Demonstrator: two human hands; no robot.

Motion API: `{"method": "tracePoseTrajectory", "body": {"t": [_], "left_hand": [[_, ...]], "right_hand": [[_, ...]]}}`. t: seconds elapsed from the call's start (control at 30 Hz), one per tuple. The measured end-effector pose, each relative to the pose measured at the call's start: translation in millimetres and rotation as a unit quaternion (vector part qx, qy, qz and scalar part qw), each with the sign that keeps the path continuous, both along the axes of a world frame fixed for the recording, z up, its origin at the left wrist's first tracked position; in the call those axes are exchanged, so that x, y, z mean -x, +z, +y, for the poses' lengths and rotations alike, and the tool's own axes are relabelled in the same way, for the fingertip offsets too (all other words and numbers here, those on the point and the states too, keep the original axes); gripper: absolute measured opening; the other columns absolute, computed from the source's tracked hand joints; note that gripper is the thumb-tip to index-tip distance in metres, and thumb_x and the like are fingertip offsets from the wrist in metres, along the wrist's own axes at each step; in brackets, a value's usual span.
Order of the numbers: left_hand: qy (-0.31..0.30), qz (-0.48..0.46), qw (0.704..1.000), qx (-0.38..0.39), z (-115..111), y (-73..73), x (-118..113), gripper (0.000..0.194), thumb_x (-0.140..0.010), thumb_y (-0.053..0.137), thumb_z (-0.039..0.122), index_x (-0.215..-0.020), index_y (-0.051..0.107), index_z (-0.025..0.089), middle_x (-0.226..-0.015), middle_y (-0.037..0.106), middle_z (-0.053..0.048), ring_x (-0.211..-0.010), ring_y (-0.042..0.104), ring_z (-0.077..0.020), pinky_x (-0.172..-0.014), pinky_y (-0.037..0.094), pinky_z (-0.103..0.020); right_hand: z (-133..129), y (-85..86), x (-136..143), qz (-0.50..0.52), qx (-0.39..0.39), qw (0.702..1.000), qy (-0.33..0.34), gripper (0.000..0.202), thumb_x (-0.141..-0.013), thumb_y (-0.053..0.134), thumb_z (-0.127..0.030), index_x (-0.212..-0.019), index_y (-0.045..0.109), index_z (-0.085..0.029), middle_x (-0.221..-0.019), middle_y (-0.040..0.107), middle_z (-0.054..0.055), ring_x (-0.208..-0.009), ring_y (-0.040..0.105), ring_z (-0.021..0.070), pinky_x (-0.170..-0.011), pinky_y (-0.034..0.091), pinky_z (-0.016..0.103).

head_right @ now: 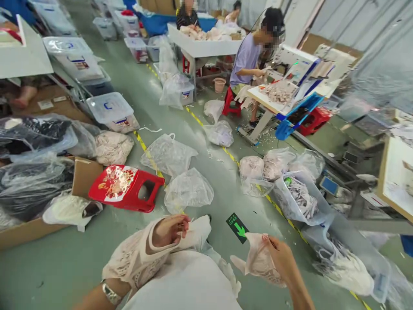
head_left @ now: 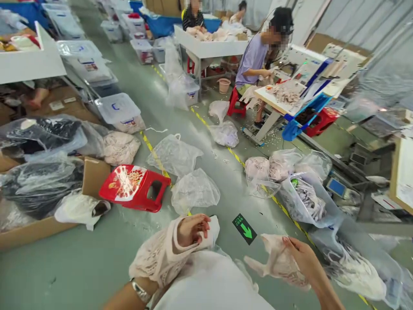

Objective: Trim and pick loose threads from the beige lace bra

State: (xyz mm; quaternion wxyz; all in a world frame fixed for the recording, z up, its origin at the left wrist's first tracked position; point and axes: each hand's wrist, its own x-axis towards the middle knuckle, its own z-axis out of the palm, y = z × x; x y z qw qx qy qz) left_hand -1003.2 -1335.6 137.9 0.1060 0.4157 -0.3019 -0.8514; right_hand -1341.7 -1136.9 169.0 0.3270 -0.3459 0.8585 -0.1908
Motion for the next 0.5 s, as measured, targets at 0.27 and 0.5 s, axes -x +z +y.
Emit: {"method": "tracePoseTrajectory", "body": {"t": [0.27, 0.5], "left_hand": [[0.06, 0.056, 0.997, -0.012, -96.8, -22.0, 127.0, 0.039, -0.074, 0.073, 0.054, -0.078, 0.064, 0.016, -0.055, 0.056, 0.001, -0.043, 0.047, -0.0107, -0.043, 0.034, -0.023], [0.086, 0.049, 0.993, 0.065, -187.4, 22.5, 213.7, 0.022, -0.088, 0.065, 0.036, -0.082, 0.072, 0.017, -0.073, 0.068, -0.003, -0.067, 0.058, -0.014, -0.06, 0.04, -0.023]], "right_hand": [[-167.7, -31.2, 122.4, 0.046, -0.005, 0.993, 0.109, 0.045, -0.076, 0.039, -0.061, -0.056, 0.053, -0.023, -0.054, 0.057, 0.004, -0.057, 0.054, 0.0224, -0.059, 0.037, 0.033], [-324.5, -10.2, 240.1, 0.044, 0.065, 0.996, 0.041, 0.054, -0.075, 0.045, -0.065, -0.075, 0.069, -0.016, -0.068, 0.068, 0.008, -0.067, 0.061, 0.0254, -0.061, 0.045, 0.033]]}}
